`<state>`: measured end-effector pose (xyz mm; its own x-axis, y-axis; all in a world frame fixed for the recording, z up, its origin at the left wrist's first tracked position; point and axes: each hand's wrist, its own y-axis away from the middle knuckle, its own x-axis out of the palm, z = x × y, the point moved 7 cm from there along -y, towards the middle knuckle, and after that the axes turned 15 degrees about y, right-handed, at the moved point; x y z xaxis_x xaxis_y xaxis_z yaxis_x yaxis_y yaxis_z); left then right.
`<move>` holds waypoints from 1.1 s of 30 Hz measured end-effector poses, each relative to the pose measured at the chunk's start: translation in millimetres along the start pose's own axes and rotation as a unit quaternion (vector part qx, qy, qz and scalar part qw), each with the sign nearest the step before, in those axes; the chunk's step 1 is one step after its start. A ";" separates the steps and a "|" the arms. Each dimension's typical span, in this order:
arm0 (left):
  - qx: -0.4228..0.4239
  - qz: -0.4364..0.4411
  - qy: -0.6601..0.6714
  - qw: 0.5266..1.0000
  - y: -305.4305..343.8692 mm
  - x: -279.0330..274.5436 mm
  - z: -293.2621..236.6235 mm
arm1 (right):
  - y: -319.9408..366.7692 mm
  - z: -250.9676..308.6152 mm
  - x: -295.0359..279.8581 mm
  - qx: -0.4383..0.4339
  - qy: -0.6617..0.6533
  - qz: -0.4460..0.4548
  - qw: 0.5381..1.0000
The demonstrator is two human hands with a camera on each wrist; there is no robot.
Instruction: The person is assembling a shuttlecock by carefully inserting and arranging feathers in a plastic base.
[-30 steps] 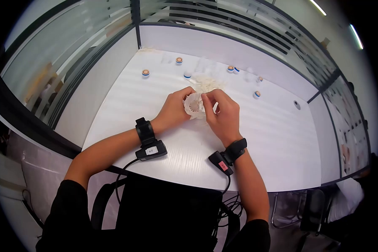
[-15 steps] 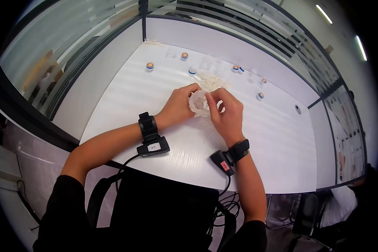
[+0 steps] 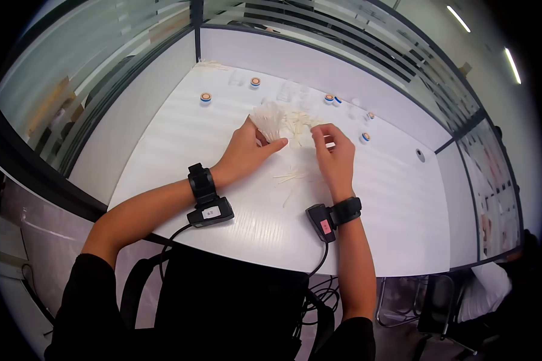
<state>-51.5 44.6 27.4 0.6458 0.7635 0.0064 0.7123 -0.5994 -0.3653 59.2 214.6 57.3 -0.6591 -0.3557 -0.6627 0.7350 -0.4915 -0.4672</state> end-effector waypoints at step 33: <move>-0.032 0.042 -0.024 0.998 3.6 2.1 -3.7 | 0.9 -9.7 13.7 -0.006 -0.022 -0.020 1.000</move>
<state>-46.6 43.1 29.6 0.6913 0.7195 -0.0666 0.6731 -0.6747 -0.3030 52.4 217.0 42.1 -0.6944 -0.3704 -0.6169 0.7092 -0.4974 -0.4997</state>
